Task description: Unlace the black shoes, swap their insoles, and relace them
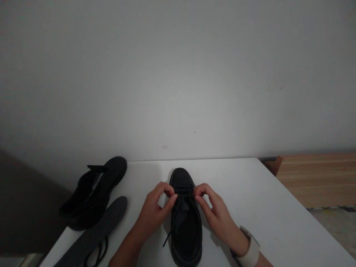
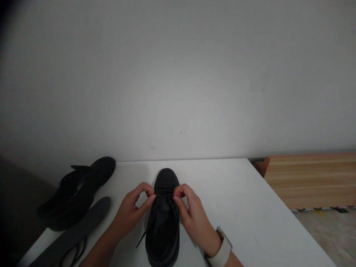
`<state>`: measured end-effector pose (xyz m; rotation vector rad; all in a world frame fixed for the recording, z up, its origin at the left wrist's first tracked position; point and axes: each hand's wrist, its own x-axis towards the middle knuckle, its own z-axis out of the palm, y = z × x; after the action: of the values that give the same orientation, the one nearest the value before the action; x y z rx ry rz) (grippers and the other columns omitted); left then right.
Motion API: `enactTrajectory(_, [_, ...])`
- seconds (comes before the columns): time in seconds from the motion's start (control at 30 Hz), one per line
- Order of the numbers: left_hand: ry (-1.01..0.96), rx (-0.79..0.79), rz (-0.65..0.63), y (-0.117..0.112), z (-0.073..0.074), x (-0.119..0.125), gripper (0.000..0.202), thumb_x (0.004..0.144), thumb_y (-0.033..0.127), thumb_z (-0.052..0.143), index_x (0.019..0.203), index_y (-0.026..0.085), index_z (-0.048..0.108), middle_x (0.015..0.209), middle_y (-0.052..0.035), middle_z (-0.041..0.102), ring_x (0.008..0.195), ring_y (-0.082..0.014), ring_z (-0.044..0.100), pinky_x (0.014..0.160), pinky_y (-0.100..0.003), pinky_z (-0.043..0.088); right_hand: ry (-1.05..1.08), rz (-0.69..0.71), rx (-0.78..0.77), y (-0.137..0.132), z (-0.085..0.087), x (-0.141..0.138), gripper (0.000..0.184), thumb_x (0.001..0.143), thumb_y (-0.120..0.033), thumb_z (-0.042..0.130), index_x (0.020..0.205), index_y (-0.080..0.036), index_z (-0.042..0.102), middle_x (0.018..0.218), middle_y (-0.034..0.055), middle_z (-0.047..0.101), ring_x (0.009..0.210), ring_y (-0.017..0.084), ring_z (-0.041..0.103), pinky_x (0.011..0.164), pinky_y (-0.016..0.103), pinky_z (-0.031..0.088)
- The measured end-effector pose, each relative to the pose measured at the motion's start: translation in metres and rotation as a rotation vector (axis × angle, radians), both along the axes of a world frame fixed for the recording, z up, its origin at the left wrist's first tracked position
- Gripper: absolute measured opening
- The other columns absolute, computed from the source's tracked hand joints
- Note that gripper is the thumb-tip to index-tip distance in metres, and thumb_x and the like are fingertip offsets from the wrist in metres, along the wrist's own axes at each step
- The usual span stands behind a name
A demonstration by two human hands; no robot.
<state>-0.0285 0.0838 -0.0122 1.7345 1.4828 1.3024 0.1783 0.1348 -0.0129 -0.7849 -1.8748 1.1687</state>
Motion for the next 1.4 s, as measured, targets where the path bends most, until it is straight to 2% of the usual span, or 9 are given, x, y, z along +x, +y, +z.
enactTrajectory(0.17, [0.031, -0.002, -0.061, -0.0007, 0.0035, -0.0035, 0.013, 0.089, 0.030, 0.063, 0.082, 0.020, 0.057, 0.081, -0.0002, 0.057, 0.079, -0.0163, 0.055, 0.074, -0.028, 0.043, 0.013, -0.020, -0.011, -0.0001, -0.0074, 0.0001, 0.017, 0.104, -0.034, 0.040, 0.096, -0.023, 0.049, 0.094, 0.0029, 0.056, 0.089, 0.018, 0.054, 0.081, 0.033, 0.041])
enactTrajectory(0.33, [0.019, 0.006, -0.075, -0.0001, 0.0025, -0.0023, 0.014, 0.091, 0.025, 0.057, 0.078, 0.020, 0.053, 0.079, -0.0001, 0.055, 0.078, -0.0155, 0.054, 0.074, -0.028, 0.042, 0.086, -0.068, -0.059, -0.0010, -0.0090, -0.0017, 0.015, 0.103, -0.036, 0.043, 0.100, -0.024, 0.051, 0.092, 0.0010, 0.051, 0.089, 0.017, 0.051, 0.082, 0.031, 0.041])
enactTrajectory(0.5, [-0.028, 0.015, -0.050, 0.0012, 0.0004, -0.0020, 0.014, 0.091, 0.025, 0.057, 0.078, 0.020, 0.055, 0.081, -0.0006, 0.056, 0.079, -0.0156, 0.056, 0.076, -0.028, 0.043, 0.210, 0.011, -0.216, -0.0016, -0.0028, -0.0014, 0.018, 0.099, -0.041, 0.052, 0.109, -0.026, 0.051, 0.099, 0.0018, 0.052, 0.096, 0.018, 0.050, 0.086, 0.031, 0.041])
enactTrajectory(0.63, [-0.064, 0.007, -0.042, 0.0012, -0.0012, -0.0023, 0.014, 0.091, 0.027, 0.058, 0.079, 0.019, 0.056, 0.082, -0.0012, 0.059, 0.081, -0.0159, 0.058, 0.077, -0.028, 0.045, 0.283, 0.050, -0.277, -0.0017, -0.0004, -0.0019, 0.021, 0.095, -0.042, 0.059, 0.108, -0.026, 0.053, 0.097, 0.0010, 0.053, 0.095, 0.017, 0.053, 0.088, 0.031, 0.042])
enactTrajectory(0.87, [-0.108, -0.032, -0.008, -0.0011, -0.0018, -0.0020, 0.012, 0.091, 0.027, 0.060, 0.082, 0.020, 0.060, 0.079, 0.0003, 0.063, 0.078, -0.0143, 0.060, 0.075, -0.025, 0.045, 0.404, 0.047, -0.319, -0.0016, -0.0015, -0.0053, 0.020, 0.095, -0.039, 0.063, 0.110, -0.028, 0.055, 0.085, -0.0022, 0.062, 0.083, 0.012, 0.060, 0.080, 0.025, 0.046])
enactTrajectory(1.0, [-0.127, -0.041, -0.009, -0.0021, 0.0003, -0.0017, 0.014, 0.090, 0.028, 0.060, 0.079, 0.019, 0.061, 0.076, 0.0008, 0.063, 0.075, -0.0138, 0.060, 0.073, -0.025, 0.044, 0.442, 0.026, -0.320, -0.0016, -0.0014, -0.0061, 0.017, 0.094, -0.036, 0.065, 0.108, -0.029, 0.057, 0.081, -0.0030, 0.061, 0.079, 0.011, 0.062, 0.078, 0.024, 0.048])
enactTrajectory(1.2, [-0.179, -0.043, 0.014, -0.0028, 0.0020, -0.0006, 0.014, 0.086, 0.027, 0.064, 0.075, 0.019, 0.060, 0.072, 0.0010, 0.059, 0.072, -0.0135, 0.056, 0.070, -0.024, 0.043, 0.449, -0.035, -0.309, -0.0012, -0.0028, -0.0051, 0.017, 0.092, -0.036, 0.067, 0.106, -0.028, 0.060, 0.080, -0.0035, 0.056, 0.070, 0.009, 0.054, 0.064, 0.020, 0.045])
enactTrajectory(1.4, [-0.274, -0.064, 0.022, -0.0022, 0.0051, -0.0019, 0.015, 0.080, 0.028, 0.071, 0.072, 0.018, 0.066, 0.066, 0.0009, 0.059, 0.066, -0.0118, 0.055, 0.065, -0.023, 0.043, 0.377, -0.105, -0.272, -0.0023, -0.0036, -0.0037, 0.019, 0.090, -0.039, 0.069, 0.104, -0.026, 0.062, 0.081, -0.0016, 0.056, 0.071, 0.010, 0.049, 0.062, 0.020, 0.040])
